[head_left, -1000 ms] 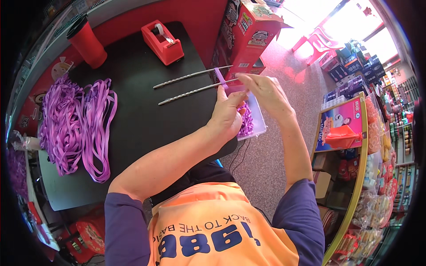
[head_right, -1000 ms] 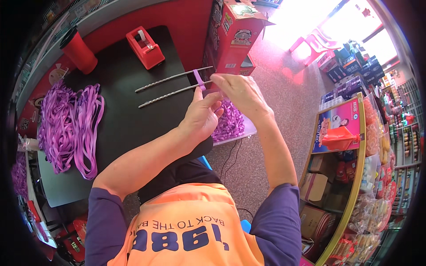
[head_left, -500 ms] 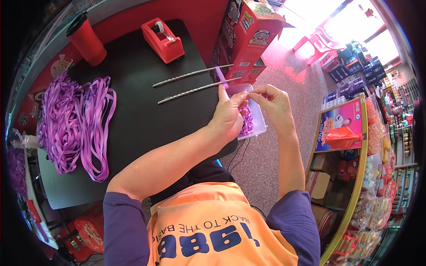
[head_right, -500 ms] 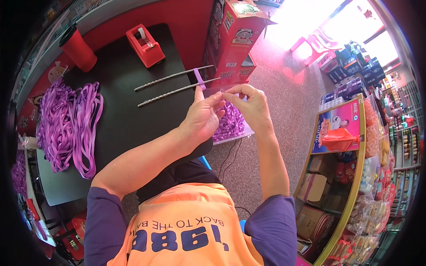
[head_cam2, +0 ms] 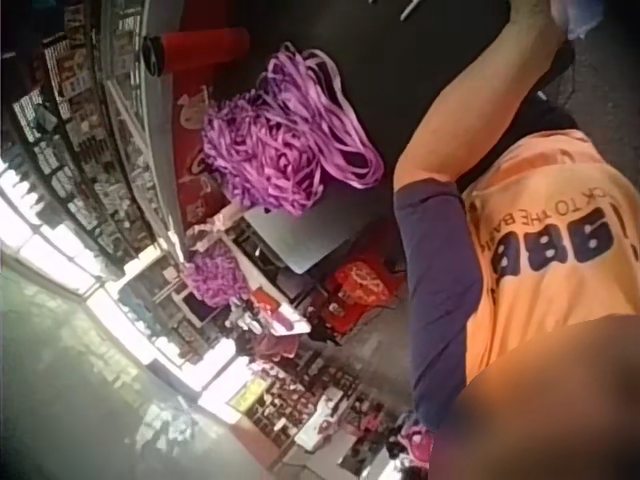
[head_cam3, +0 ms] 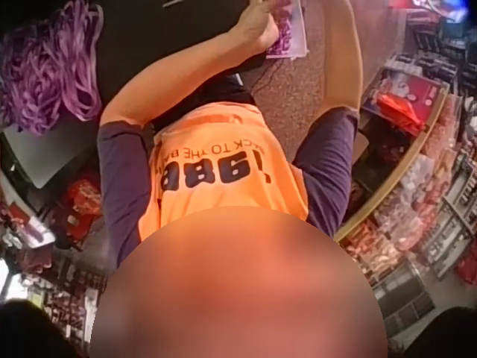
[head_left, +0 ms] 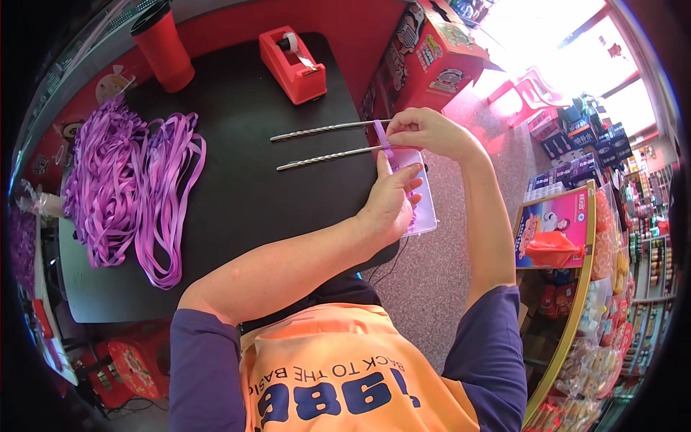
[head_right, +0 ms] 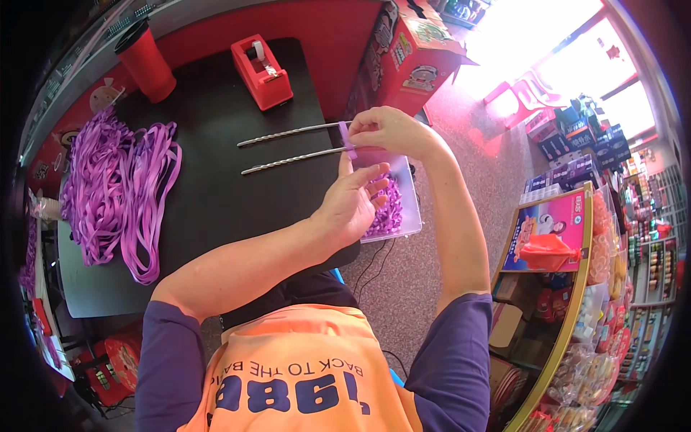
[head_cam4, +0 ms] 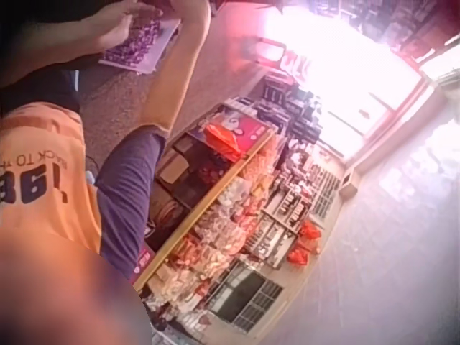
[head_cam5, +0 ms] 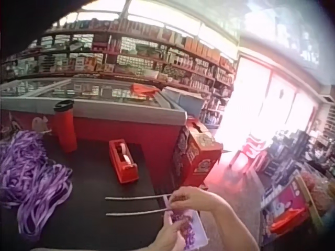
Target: The person wraps purple ribbon strips around a pair of parallel metal rods to create loops or bows for packaging.
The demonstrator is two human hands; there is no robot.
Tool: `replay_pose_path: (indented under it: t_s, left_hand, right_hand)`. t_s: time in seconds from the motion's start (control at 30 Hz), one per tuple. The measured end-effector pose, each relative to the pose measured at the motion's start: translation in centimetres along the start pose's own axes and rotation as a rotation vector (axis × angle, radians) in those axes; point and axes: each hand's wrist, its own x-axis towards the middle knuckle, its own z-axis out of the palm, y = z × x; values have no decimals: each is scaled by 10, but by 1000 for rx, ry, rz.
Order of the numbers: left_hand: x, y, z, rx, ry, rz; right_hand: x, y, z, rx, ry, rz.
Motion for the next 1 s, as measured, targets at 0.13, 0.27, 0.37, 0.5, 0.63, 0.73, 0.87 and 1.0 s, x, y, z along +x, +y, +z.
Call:
replay_pose_path:
  t_s: [0.13, 0.27, 0.37, 0.5, 0.63, 0.73, 0.87, 1.0]
  left_hand:
    - [0, 1, 0, 14, -20, 2]
    - [-1, 3, -1, 9, -4, 11]
    - [-2, 3, 0, -3, 4, 3]
    - [-1, 3, 0, 9, -9, -11]
    - [-1, 3, 0, 14, -5, -15]
    - [-1, 3, -1, 13, -17, -5]
    - [-4, 5, 3, -3, -3, 1]
    - [-3, 7, 0, 12, -3, 0]
  right_hand:
    - [20, 0, -6, -222, -86, -95]
    - [27, -3, -5, -295, -51, -61]
    - [29, -4, -4, -341, -16, -56]
    - [29, -5, -1, -386, 62, 21]
    - [28, -9, 6, -485, 87, 80]
    - [24, -8, 14, -476, 157, 80]
    - [15, -15, 35, -672, 358, 73]
    - [13, -16, 45, -676, 466, 133]
